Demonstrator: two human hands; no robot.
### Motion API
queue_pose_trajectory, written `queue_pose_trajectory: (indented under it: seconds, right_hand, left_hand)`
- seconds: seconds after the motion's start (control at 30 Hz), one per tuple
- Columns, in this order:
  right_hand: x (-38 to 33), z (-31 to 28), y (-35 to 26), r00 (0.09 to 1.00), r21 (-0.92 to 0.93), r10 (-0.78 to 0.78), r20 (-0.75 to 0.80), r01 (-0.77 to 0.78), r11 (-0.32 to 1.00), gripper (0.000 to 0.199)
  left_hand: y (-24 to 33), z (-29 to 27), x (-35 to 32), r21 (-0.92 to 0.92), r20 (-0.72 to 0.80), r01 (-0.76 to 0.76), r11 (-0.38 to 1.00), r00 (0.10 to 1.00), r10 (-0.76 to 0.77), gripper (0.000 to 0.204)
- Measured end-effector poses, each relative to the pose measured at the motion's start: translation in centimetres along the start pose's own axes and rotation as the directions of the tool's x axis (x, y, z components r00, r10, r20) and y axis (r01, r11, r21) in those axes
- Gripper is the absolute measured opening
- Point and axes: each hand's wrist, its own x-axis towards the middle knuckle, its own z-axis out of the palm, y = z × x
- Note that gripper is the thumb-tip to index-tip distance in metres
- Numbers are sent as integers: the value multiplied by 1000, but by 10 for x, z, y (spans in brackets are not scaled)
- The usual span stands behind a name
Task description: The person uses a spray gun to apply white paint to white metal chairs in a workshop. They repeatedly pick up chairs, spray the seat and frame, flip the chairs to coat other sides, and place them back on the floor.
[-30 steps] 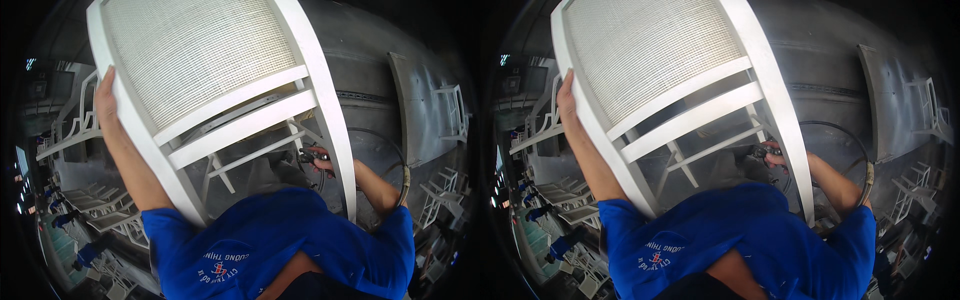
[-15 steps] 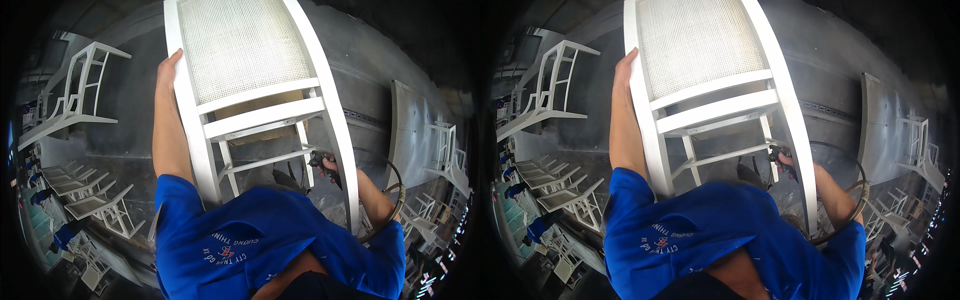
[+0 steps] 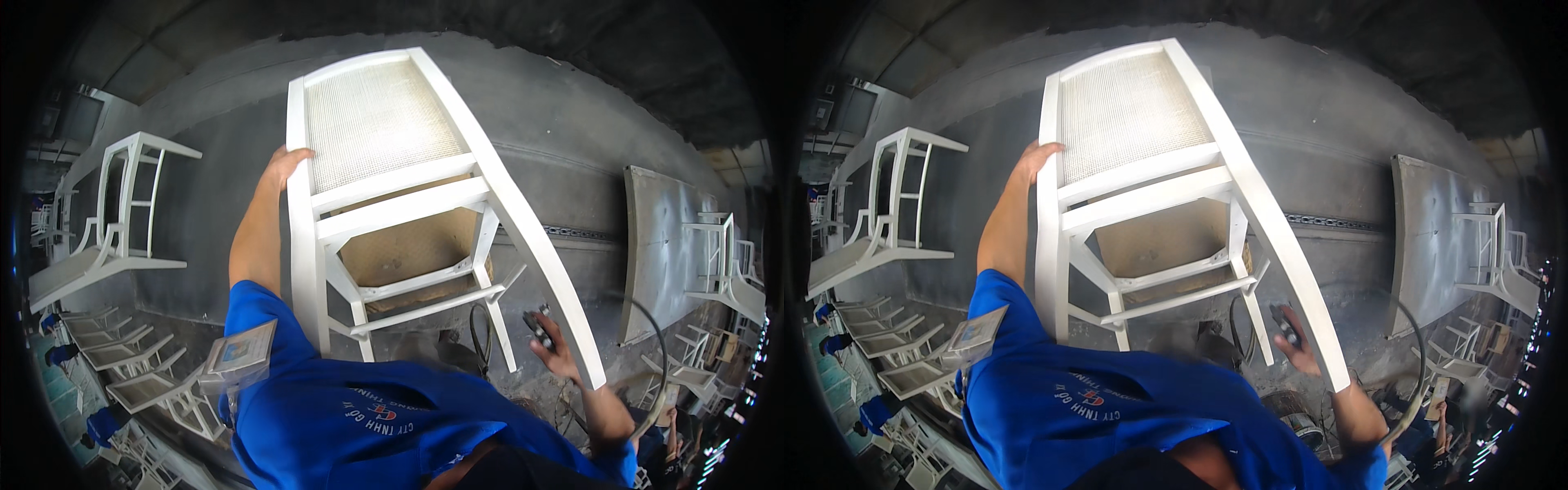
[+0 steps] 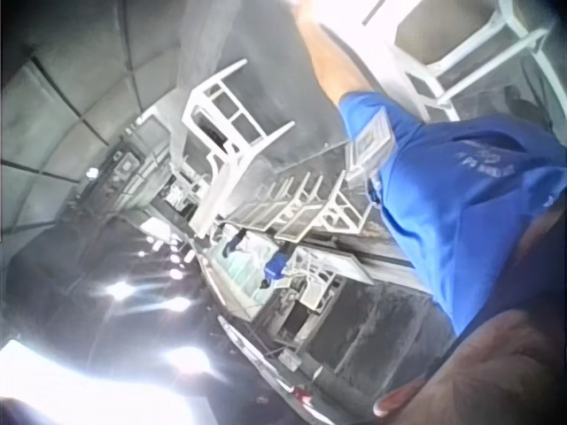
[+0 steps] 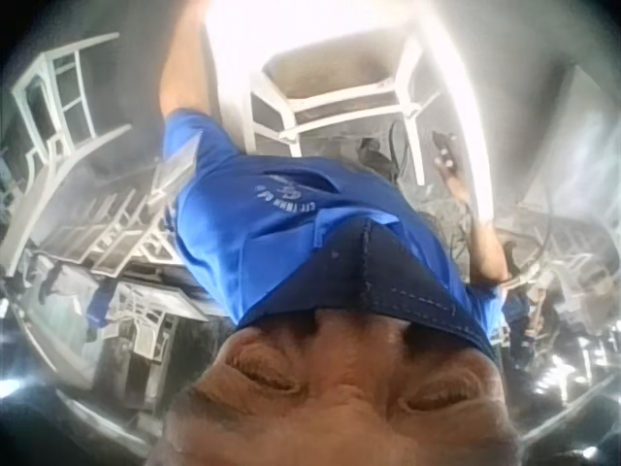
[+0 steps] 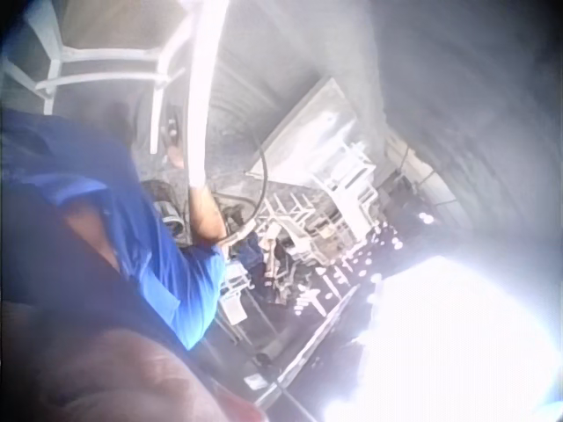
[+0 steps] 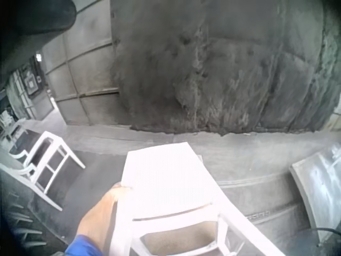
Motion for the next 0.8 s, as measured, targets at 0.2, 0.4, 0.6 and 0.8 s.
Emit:
queue_pose_trajectory:
  seconds: [0.2,0.4,0.6,0.8]
  right_hand:
    - [-62,-12,5,926,311,365,-101,-319,895,65]
    - [-92,-29,-10,819,578,470,-330,-218,786,70]
    - [-66,-75,-13,727,411,437,-530,-230,882,64]
    - [-15,-167,-39,519,369,172,-837,302,879,52]
  left_hand:
    - [-11,16,26,79,-70,-39,996,997,44,104]
    - [-18,1,13,4,62,101,995,993,-101,100]
    - [-39,-10,-65,-90,93,207,974,976,-198,90]
    - [-114,-25,-132,-530,24,-4,848,1000,20,68]
